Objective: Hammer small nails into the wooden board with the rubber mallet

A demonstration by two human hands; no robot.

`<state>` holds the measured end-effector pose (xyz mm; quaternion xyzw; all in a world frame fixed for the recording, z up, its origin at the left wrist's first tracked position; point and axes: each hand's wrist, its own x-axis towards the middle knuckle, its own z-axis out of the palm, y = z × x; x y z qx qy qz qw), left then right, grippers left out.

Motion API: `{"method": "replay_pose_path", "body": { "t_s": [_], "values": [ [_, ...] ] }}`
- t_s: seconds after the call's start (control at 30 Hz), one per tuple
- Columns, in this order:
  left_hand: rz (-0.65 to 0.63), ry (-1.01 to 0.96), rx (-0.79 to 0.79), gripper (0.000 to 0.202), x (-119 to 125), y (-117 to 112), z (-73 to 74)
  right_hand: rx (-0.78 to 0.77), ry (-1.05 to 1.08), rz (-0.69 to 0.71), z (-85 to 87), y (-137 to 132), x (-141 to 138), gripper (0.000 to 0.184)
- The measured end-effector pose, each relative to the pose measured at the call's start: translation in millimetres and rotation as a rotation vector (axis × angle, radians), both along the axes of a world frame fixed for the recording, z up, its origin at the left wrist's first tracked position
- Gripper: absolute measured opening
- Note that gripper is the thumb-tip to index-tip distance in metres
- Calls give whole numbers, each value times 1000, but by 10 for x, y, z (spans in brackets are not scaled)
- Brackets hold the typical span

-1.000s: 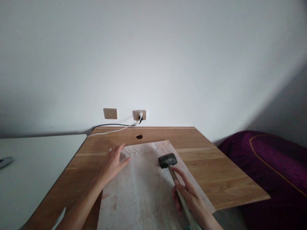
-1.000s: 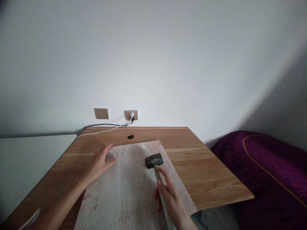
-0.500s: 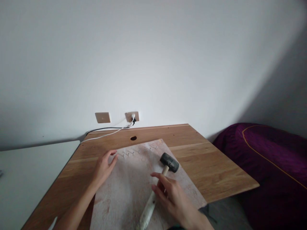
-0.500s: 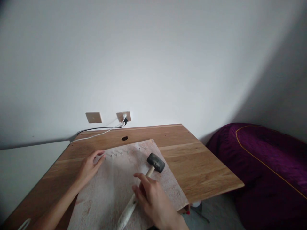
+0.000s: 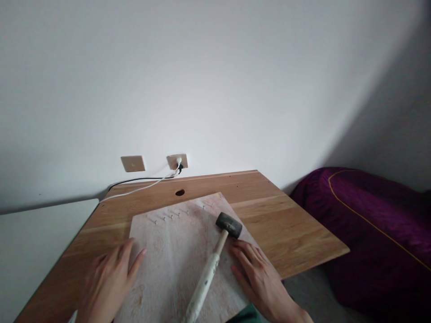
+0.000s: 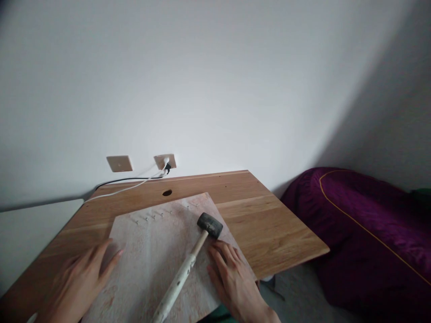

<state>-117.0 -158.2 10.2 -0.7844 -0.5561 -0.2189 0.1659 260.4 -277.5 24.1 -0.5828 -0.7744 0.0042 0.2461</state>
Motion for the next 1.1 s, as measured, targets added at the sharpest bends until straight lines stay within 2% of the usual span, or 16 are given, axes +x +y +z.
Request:
{"method": "replay_pose_path", "body": {
  "t_s": [0.13, 0.2, 0.27, 0.37, 0.43, 0.53, 0.63, 0.7, 0.77, 0.83, 1.0, 1.1],
  "values": [
    [-24, -118, 17, 38, 154, -8, 18, -5, 28, -6, 17, 35, 5, 31],
    [-56, -188, 43, 34, 296, 67, 7, -17, 33, -29, -18, 55, 111, 32],
    [-151, -256, 36, 29, 484, 151, -9, -25, 26, -81, -89, 66, 313, 33],
    [-311, -319, -77, 27, 898, 244, -11, 2, 0, -202, -252, 49, 800, 34],
    [-377, -343, -170, 36, 1266, 287, 8, 41, -15, -291, -372, 12, 1215, 38],
    [-483, -382, -325, 46, 1865, 348, 41, 101, -26, -526, -526, -52, 1857, 43],
    [-584, -370, -439, 48, 2354, 399, 53, 158, -35, -643, -601, -87, 2375, 44],
    [-612, -377, -456, 39, 2553, 412, 47, 151, -21, -699, -601, -84, 2595, 43],
    [-620, -378, -448, 31, 2640, 413, 33, 147, 9, -700, -573, -63, 2716, 43],
    [-634, -362, -425, 28, 2626, 415, 13, 127, 43, -662, -534, -28, 2767, 41],
    [-781, -335, -346, 22, 2335, 488, -61, 117, 77, -665, -454, 25, 2751, 40],
    [-812, -469, -309, 15, 2141, 601, -127, 198, 41, -731, -434, -25, 2650, 42]
  ]
}}
